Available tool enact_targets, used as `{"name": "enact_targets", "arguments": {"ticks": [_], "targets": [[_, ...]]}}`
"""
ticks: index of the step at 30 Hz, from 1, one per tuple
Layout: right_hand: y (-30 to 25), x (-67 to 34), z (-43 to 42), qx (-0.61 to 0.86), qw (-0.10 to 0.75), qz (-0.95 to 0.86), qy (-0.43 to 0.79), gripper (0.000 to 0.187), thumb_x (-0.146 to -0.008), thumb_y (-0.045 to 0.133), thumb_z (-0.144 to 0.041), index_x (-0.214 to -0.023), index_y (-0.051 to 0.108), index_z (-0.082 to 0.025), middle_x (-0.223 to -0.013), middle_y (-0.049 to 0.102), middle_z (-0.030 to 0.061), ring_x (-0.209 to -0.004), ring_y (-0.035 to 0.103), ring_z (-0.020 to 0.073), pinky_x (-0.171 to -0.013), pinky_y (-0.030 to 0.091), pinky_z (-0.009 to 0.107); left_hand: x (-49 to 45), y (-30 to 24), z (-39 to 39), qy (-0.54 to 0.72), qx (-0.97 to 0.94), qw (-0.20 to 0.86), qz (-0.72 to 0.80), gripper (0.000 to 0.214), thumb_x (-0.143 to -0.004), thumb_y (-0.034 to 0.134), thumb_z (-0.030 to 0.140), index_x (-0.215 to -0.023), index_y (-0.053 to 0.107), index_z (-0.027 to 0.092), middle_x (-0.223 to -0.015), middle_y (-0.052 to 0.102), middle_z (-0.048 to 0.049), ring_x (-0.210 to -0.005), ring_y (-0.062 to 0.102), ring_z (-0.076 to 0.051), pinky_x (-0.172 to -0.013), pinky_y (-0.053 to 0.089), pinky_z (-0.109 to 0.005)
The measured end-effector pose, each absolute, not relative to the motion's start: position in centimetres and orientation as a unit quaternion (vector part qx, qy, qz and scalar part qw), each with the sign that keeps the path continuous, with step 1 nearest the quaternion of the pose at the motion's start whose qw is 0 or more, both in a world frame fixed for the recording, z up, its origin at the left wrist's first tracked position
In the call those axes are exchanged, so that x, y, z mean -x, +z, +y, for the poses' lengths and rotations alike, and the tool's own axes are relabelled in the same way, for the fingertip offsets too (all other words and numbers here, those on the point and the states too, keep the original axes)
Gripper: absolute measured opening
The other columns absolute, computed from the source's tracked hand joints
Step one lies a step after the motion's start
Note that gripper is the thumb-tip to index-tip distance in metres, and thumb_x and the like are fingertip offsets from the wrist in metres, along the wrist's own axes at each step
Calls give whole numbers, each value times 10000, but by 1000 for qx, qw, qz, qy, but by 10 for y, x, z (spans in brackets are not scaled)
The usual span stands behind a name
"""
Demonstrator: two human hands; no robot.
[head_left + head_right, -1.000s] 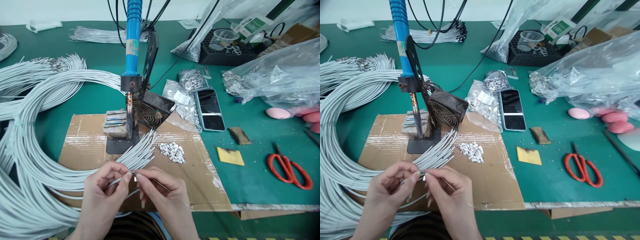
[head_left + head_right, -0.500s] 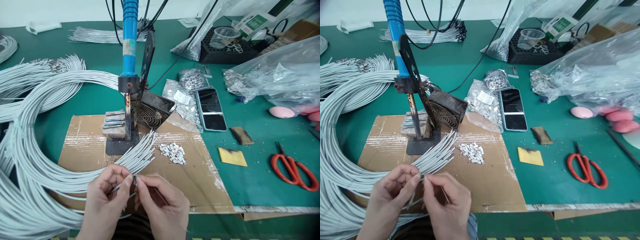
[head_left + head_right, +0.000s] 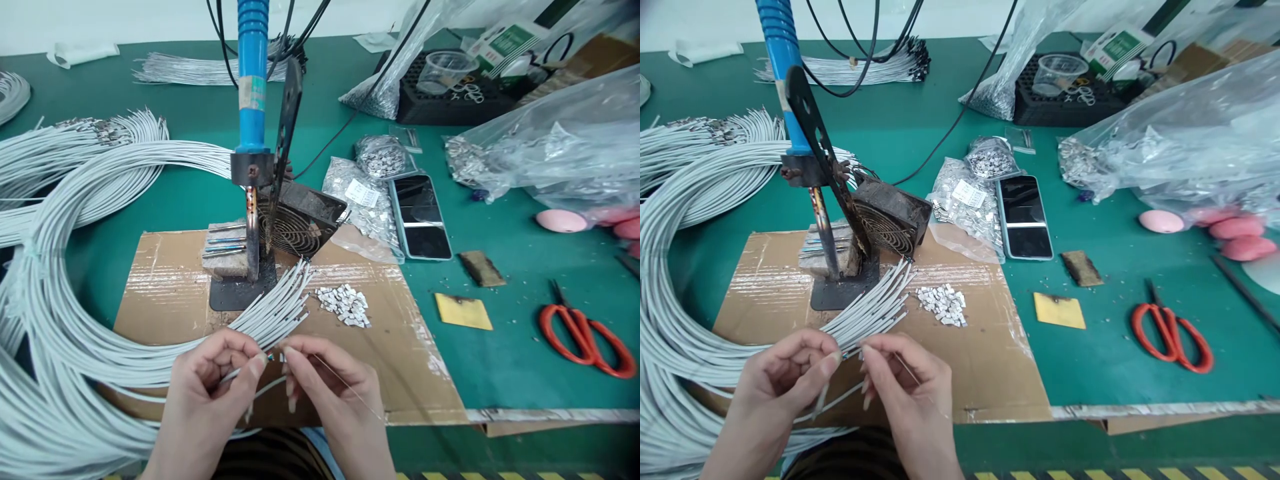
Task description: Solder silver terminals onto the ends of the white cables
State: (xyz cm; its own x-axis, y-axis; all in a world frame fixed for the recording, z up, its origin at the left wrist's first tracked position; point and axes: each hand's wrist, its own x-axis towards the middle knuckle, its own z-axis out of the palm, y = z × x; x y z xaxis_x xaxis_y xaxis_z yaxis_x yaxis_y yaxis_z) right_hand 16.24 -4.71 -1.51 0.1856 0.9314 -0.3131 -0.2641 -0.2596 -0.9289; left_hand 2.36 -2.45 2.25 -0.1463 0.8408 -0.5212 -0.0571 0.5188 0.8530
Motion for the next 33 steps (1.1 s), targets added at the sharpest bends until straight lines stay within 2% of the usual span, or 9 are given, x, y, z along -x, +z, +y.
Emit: {"name": "enact_targets", "arguments": {"ticks": [5,7,10,12,14,18,21,26,33], "targets": [[-9,-160,-44,540,561,-289,557,102,-860,826,-313,-805,841,-229,-664,679,1,-507,607,109,-475,558,198,-28,25,-27,393,-329,548,661,123,-663,837,237,-651,722,196,-562,643,36,-536,556,-105,-529,453,-168],[-7,-160,-42,524,576,-337,530,68,-866,813,-246,-814,856,-249,-721,707,10,-515,603,102,-468,536,193,-29,26,-28,387,-342,533,670,120,-669,828,243,-653,717,198,-568,650,32,-541,560,-108,-524,449,-167],[-7,-160,-41,527,580,-421,457,155,-873,783,-148,-861,866,-278,-769,755,18,-580,647,123,-551,573,217,-29,25,-28,375,-353,525,678,120,-669,820,254,-651,717,196,-561,646,27,-536,536,-106,-510,422,-167],[-10,-161,-40,540,578,-453,411,206,-874,771,-121,-906,871,-299,-791,771,17,-642,683,142,-622,600,237,-27,24,-28,365,-358,524,681,122,-664,821,256,-643,719,193,-547,627,29,-519,489,-96,-488,380,-164],[-13,-163,-40,551,576,-456,396,216,-878,771,-129,-938,875,-308,-792,770,15,-634,683,144,-617,601,242,-25,23,-27,359,-364,525,681,119,-661,823,256,-642,723,193,-570,638,20,-516,464,-95,-470,354,-169],[-18,-166,-38,544,569,-443,429,180,-881,784,-167,-937,882,-306,-767,758,16,-572,648,134,-546,569,233,-23,24,-24,370,-355,544,664,113,-656,834,242,-642,730,201,-691,718,-13,-582,574,-126,-520,453,-184],[-17,-167,-35,524,571,-444,449,193,-883,780,-166,-938,886,-317,-761,761,16,-616,677,144,-557,567,227,-25,25,-23,387,-344,556,650,119,-663,839,226,-624,728,207,-674,711,4,-614,638,-133,-577,514,-182],[-13,-171,-31,514,542,-465,475,246,-893,774,-142,-977,883,-346,-801,781,13,-702,722,144,-599,570,206,-28,26,-20,406,-342,558,638,121,-662,829,187,-604,726,210,-689,726,11,-638,667,-128,-619,540,-172],[-13,-171,-32,513,536,-458,489,233,-886,779,-148,-976,886,-335,-787,773,20,-677,706,149,-572,564,219,-28,27,-17,405,-342,560,637,134,-649,827,162,-594,712,204,-686,732,1,-653,687,-146,-638,554,-189]]}}
